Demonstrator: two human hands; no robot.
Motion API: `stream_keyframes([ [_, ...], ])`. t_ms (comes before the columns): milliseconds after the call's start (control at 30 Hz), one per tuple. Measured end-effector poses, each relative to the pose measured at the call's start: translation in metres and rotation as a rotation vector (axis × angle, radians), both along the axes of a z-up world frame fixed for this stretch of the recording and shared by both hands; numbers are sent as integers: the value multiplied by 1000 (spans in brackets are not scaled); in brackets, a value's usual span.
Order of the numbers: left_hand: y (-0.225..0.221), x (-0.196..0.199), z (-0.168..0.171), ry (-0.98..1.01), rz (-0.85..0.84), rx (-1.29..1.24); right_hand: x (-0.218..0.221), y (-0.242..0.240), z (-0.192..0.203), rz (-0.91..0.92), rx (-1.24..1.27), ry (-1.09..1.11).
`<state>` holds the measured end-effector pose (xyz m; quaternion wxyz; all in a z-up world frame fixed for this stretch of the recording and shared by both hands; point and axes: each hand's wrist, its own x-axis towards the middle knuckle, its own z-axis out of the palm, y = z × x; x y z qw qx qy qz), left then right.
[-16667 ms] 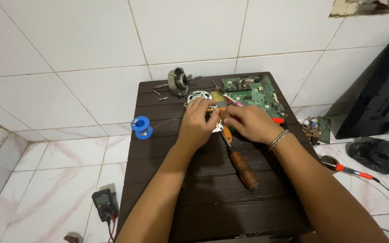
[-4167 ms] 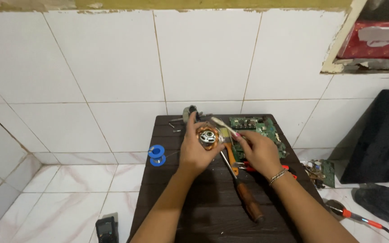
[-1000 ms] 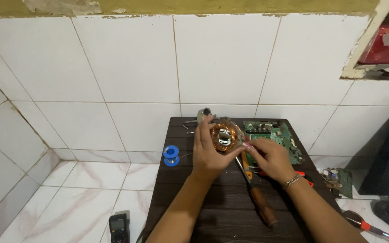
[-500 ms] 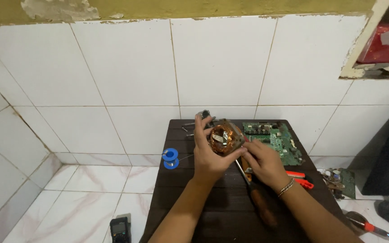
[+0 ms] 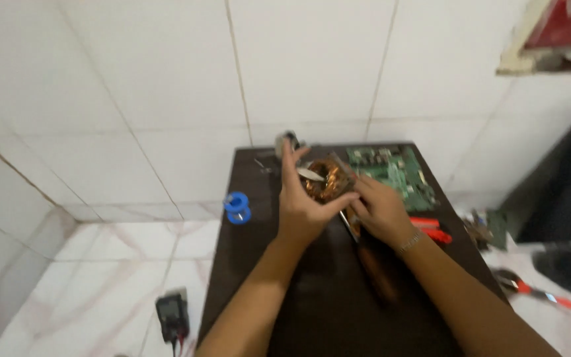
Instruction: Cleaning the surface of a motor coil using a toothbrush and inspecting the progress.
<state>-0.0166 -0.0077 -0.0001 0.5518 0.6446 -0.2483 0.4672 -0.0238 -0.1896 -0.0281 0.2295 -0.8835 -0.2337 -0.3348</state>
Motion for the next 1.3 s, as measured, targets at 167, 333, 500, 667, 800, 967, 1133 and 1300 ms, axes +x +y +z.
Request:
stream_keyframes([
  [167,-7,2,-10,76,-51,-34,14,-18,-20,-54,-71,37],
  [333,-2,0,-5,104,-56,-22,6,-5,-1,-114,-126,33],
  [500,17,-5,24,514,-99,-172,18,-18,-6,-120,-87,18],
  [667,13,1,8,385,-90,-92,7,-5,-1,-165,-148,-41],
  [800,-5,12,-20,206,18,-60,1,-4,8,-118,-107,28],
  [967,4,11,-27,163,-96,82,-5,2,4,-29,-106,-20],
  [1133,9,24,-39,203,-40,57,-3,-3,9,-7,-150,-58],
  [1300,7,14,-30,288,14,36,-7,-1,14,43,-153,-103],
])
